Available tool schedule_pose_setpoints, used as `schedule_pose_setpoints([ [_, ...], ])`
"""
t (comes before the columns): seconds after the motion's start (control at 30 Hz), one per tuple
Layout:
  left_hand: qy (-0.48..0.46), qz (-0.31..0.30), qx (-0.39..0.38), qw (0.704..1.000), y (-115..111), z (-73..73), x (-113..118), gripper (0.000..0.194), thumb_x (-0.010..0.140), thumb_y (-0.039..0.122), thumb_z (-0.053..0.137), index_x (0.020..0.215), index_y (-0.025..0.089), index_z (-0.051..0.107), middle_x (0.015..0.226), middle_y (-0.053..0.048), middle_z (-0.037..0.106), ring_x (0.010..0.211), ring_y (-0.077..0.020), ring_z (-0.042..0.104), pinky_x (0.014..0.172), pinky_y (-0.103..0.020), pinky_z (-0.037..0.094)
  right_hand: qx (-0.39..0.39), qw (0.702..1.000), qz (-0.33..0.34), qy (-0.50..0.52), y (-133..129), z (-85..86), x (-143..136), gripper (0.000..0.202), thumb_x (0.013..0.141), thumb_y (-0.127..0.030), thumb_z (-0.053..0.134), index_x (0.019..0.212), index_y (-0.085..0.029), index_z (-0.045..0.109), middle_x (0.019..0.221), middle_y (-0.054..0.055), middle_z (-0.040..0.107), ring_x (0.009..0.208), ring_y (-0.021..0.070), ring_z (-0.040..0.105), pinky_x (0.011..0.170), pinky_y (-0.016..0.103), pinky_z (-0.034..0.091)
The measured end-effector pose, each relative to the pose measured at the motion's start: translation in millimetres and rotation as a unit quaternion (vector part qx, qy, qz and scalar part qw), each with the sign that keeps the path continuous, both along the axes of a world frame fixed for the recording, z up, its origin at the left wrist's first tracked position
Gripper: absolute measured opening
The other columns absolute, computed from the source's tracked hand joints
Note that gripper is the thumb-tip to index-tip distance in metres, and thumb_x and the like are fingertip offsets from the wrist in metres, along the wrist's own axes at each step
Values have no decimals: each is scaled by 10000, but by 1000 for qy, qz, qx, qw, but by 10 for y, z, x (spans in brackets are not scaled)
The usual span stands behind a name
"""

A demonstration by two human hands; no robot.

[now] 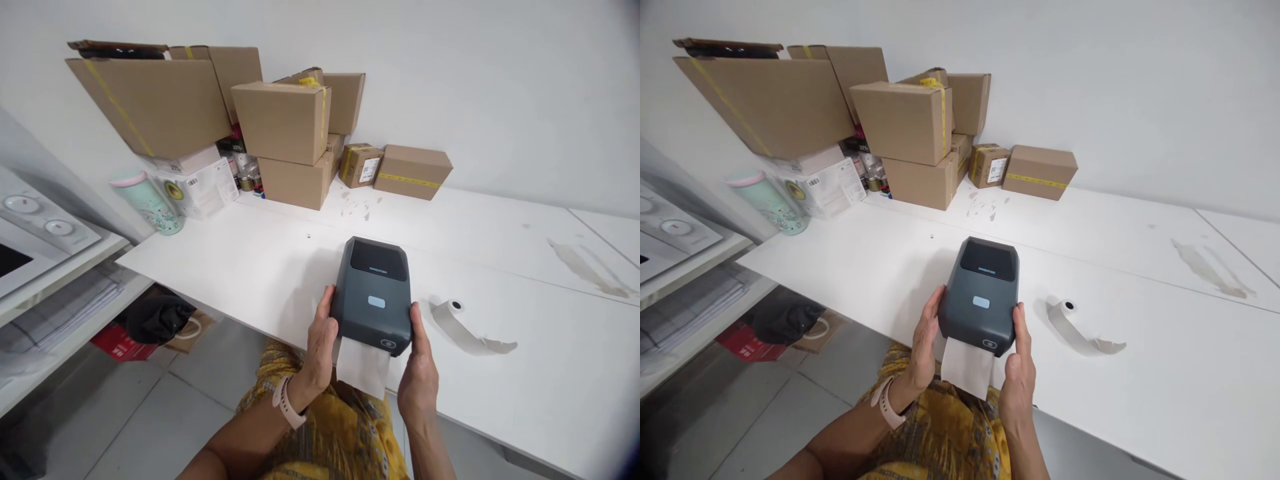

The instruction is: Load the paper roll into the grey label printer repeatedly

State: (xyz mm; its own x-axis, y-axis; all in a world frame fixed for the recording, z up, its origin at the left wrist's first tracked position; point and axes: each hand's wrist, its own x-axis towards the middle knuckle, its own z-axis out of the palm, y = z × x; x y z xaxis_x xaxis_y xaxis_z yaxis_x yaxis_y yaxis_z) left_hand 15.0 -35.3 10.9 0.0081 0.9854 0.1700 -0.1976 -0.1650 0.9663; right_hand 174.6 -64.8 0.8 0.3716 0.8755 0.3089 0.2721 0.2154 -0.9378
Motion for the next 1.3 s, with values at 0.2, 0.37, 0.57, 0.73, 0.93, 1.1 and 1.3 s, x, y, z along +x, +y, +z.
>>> schedule_pose_setpoints([
  [0.2, -46, -14, 46, 998, 385, 356, -39, 570, 1017, 525, 428, 1532, 288, 365, 1583, -74, 461, 1493, -256, 394, 1250, -426, 298, 88, 993, -6, -85, 376, 453, 120, 699, 985, -655, 276, 1576, -285, 340, 1627, 60, 365, 1500, 318, 321, 1219, 571, 245],
  [0.37, 30, -15, 16, 999, 866, 369, -58, 542, 932, 327, 584, 1456, 298, 447, 1583, -59, 459, 1497, -257, 382, 1231, -416, 309, 193, 968, -36, -159, 1051, 1000, 201, 594, 1018, -564, 315, 1564, -329, 324, 1580, 66, 404, 1423, 286, 435, 1182, 538, 326],
  [0.57, 119, -66, -74, 988, 975, 24, -13, 652, 858, 244, 592, 1486, 223, 420, 1563, -98, 476, 1439, -277, 453, 1165, -385, 395, 146, 958, -86, -234, 1728, 1436, 344, 615, 1011, -549, 326, 1567, -288, 287, 1471, 121, 534, 1341, 314, 530, 1099, 576, 417],
  [0.73, 174, -45, -92, 979, 1113, 113, 36, 644, 784, 159, 581, 1421, 210, 499, 1486, -104, 560, 1349, -284, 538, 1091, -373, 454, 60, 968, -62, -236, 2253, 1602, 557, 638, 1001, -592, 297, 1542, -257, 334, 1560, 131, 456, 1436, 325, 444, 1166, 587, 349],
  [0.93, 244, -27, -96, 964, 1236, 143, 62, 698, 728, 131, 586, 1413, 245, 517, 1408, -71, 632, 1248, -278, 617, 1019, -370, 499, 157, 929, -93, -323, 2071, 1545, 515, 661, 974, -535, 439, 1542, -207, 350, 1588, 167, 402, 1483, 353, 361, 1183, 598, 332],
  [1.1, 288, -6, -79, 954, 1180, 185, 69, 636, 749, 142, 564, 1378, 241, 552, 1342, -55, 682, 1182, -270, 662, 997, -362, 516, 165, 873, 48, -456, 1470, 1023, 344, 348, 973, -429, 504, 1225, -248, 660, 1169, 102, 728, 1131, 295, 668, 981, 472, 535],
  [1.3, 419, -26, -65, 905, 1157, 373, 66, 664, 798, 127, 495, 1457, 208, 501, 1322, -100, 693, 1197, -342, 653, 1037, -445, 490, -149, 780, 261, -549, 1564, 783, 350, 636, 904, -580, 552, 1437, -235, 515, 1423, 127, 615, 1271, 351, 603, 1021, 485, 497],
])
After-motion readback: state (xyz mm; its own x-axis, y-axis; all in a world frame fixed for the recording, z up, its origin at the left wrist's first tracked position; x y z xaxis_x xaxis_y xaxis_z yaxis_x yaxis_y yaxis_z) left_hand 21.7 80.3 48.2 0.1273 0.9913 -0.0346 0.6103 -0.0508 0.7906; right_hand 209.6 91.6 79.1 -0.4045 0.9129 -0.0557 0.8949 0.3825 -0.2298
